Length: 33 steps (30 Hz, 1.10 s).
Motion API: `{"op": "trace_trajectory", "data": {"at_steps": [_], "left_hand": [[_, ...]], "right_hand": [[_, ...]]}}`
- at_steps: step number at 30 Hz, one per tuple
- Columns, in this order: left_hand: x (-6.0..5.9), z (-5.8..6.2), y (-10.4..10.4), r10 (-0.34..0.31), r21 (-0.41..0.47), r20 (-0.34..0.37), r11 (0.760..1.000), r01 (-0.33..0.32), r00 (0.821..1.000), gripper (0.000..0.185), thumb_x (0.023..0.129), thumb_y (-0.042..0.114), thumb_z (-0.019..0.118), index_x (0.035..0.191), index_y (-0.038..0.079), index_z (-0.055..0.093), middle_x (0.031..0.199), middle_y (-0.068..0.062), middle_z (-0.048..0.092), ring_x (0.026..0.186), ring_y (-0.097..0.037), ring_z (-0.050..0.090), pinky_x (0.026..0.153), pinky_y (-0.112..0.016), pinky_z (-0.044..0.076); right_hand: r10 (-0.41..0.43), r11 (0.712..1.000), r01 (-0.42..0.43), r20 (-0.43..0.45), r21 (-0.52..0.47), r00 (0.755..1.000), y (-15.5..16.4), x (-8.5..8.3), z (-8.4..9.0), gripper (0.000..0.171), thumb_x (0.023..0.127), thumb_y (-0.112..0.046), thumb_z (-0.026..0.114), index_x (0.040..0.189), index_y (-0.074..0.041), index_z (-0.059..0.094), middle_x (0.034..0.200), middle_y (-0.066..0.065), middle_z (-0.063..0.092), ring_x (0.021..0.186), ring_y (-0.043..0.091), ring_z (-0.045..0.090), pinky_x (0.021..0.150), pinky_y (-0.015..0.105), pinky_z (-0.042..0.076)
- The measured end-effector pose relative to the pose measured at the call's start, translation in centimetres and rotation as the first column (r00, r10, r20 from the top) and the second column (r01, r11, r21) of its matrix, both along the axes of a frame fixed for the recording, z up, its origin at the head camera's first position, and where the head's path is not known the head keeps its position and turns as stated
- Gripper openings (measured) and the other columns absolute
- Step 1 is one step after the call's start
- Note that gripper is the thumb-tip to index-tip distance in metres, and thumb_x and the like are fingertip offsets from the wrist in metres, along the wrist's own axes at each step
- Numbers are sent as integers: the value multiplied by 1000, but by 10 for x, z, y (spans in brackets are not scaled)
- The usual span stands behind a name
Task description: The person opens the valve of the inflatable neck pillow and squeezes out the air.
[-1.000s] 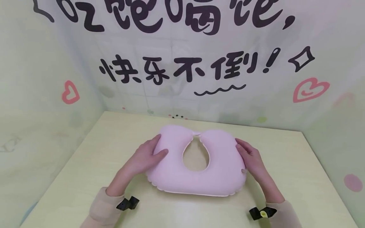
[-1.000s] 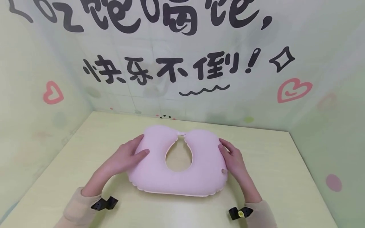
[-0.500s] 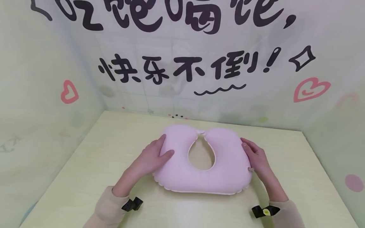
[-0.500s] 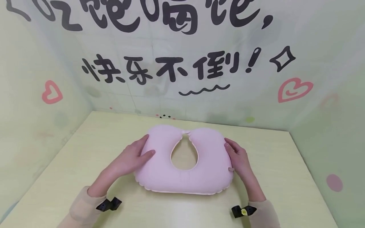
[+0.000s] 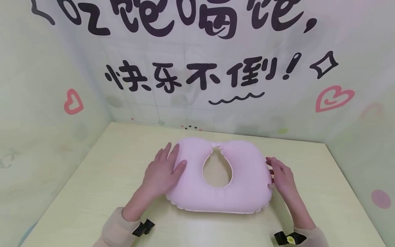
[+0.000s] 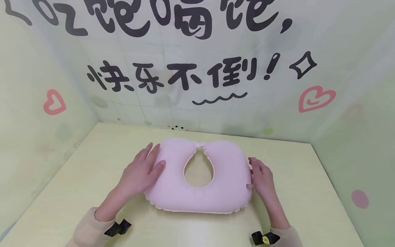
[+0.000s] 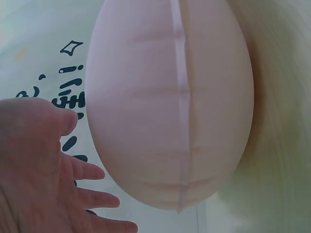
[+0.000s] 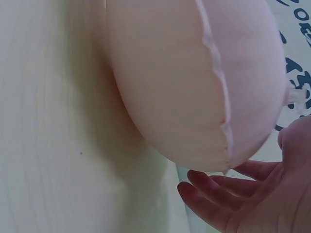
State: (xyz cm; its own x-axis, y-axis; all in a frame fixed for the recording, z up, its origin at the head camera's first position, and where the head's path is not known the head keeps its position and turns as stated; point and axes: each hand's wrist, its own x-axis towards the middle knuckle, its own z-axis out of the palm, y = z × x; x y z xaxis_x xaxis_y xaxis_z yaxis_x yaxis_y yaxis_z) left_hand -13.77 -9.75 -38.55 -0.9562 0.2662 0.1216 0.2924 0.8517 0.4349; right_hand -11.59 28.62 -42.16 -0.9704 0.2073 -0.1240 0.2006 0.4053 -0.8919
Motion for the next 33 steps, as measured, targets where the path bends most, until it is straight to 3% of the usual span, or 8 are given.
{"op": "trace_trajectory", "data": {"at_steps": [5, 9, 13, 17, 22, 25, 28, 33], "left_hand": [[3, 0, 9, -23, -11, -100, 1000, 23, 995, 62, 106, 40, 52, 157, 6, 42, 164, -18, 32, 147, -53, 26, 101, -77, 34], [3, -2, 15, -45, -25, -144, 999, 42, 989, 60, 106, 41, 53, 156, 9, 45, 165, -15, 32, 149, -50, 23, 107, -76, 28], [3, -4, 20, -59, -55, -155, 997, 51, 986, 60, 106, 43, 52, 155, 10, 46, 164, -14, 33, 150, -48, 22, 108, -76, 26], [4, -5, 23, -52, -94, -148, 995, 38, 988, 64, 104, 47, 53, 156, 10, 46, 164, -13, 34, 151, -46, 21, 109, -77, 22], [4, -5, 26, -64, -113, -146, 992, 48, 987, 66, 103, 50, 55, 155, 11, 46, 164, -13, 35, 152, -45, 20, 109, -77, 21], [4, -7, 28, -74, -116, -142, 992, 57, 987, 66, 103, 50, 55, 155, 12, 47, 164, -14, 34, 152, -45, 20, 110, -76, 21], [3, -10, 30, -78, -118, -145, 991, 61, 986, 65, 103, 50, 55, 155, 12, 47, 164, -14, 35, 152, -45, 21, 110, -76, 22], [2, -14, 35, -98, -103, -144, 991, 84, 985, 65, 103, 48, 55, 154, 8, 48, 162, -15, 37, 152, -44, 22, 111, -75, 22]], "right_hand": [[-16, 989, 35, -136, 144, 991, -1, 16, 7, 58, 112, -42, 36, 144, 1, 56, 142, 25, 58, 121, 42, 61, 84, 27, 54], [15, 956, 59, -250, 286, 968, -5, 30, 10, 46, 109, -34, 52, 139, -1, 61, 131, 26, 64, 108, 45, 67, 85, 44, 54], [78, 924, 56, -329, 379, 941, -9, 44, 10, 45, 102, -27, 65, 138, -1, 60, 136, 23, 60, 113, 43, 61, 83, 55, 53], [125, 875, 88, -397, 476, 909, -13, 53, 9, 45, 94, -22, 76, 133, -2, 63, 136, 17, 61, 109, 34, 59, 75, 45, 52], [173, 829, 151, -504, 538, 846, -17, 56, 6, 41, 83, -12, 83, 121, -2, 70, 123, 15, 69, 100, 30, 62, 69, 39, 50], [182, 838, 149, -525, 526, 832, -19, 57, 5, 33, 82, -7, 83, 113, -3, 72, 107, 11, 73, 87, 29, 67, 63, 35, 52], [168, 855, 131, -506, 503, 846, -19, 58, 4, 24, 85, -4, 80, 108, -5, 73, 95, 6, 74, 73, 26, 68, 57, 27, 52], [138, 876, 130, -500, 464, 855, -16, 59, 1, 21, 85, -1, 80, 104, -6, 72, 93, 2, 74, 73, 16, 69, 56, 17, 48]]}}
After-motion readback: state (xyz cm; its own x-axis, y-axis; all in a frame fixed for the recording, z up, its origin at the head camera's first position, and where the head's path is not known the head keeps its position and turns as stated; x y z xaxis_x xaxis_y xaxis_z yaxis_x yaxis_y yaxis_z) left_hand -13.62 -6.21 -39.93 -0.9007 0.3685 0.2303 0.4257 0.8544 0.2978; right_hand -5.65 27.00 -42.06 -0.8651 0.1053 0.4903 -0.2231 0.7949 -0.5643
